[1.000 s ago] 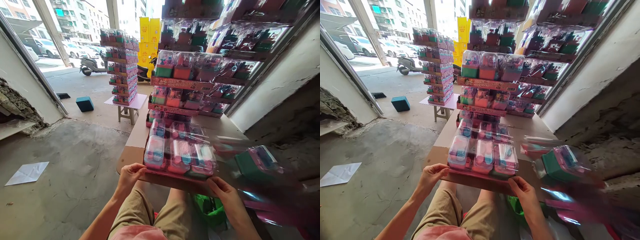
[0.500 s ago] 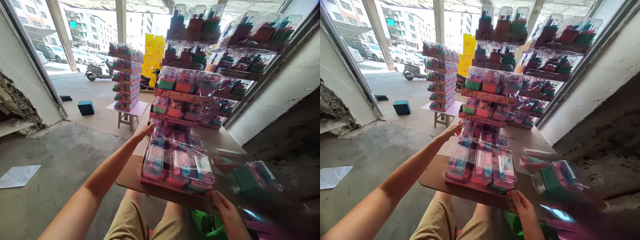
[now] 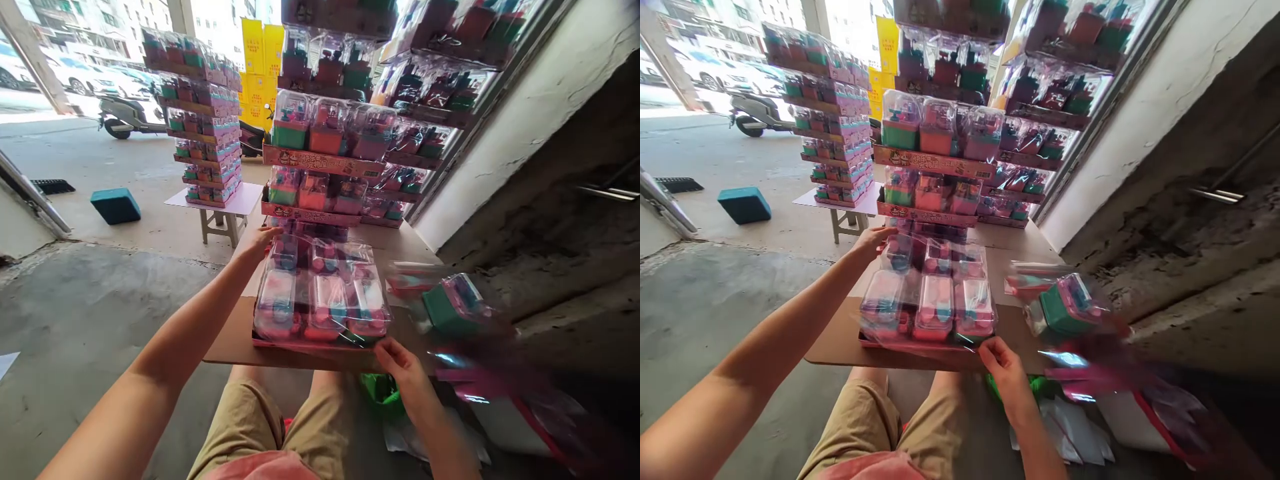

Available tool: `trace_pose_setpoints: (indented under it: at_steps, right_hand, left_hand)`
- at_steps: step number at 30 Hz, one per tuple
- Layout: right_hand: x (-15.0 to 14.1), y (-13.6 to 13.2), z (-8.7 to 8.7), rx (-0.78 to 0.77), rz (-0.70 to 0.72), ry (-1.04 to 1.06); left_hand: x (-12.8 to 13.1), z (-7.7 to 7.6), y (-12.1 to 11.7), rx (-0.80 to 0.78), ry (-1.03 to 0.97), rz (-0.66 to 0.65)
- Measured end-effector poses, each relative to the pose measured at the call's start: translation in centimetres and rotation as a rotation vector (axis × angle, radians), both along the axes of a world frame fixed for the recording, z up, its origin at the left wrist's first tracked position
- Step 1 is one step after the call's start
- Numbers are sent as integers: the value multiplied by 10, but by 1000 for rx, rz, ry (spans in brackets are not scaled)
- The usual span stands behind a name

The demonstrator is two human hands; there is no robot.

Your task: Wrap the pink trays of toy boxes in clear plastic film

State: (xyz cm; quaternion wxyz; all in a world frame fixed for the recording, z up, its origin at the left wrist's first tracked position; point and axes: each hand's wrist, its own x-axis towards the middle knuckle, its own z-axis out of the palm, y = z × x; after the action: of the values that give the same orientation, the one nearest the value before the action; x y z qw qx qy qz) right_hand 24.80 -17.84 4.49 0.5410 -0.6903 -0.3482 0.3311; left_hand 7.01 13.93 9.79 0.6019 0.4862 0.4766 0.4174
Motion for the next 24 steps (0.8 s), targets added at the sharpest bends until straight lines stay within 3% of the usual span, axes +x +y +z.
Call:
trace_pose_setpoints:
  at_steps: [9,15,24]
  right_hand:
    - [-1,-4,9,15,-50,88]
    - [0,-2,6,-26,-121,147]
    - [15,2,-6,-107,-105,77]
  left_hand:
    - [2,-7,1,88,5,143]
    - [2,-7,-1,98,3,169]
    - [1,-14,11,-27,13,67]
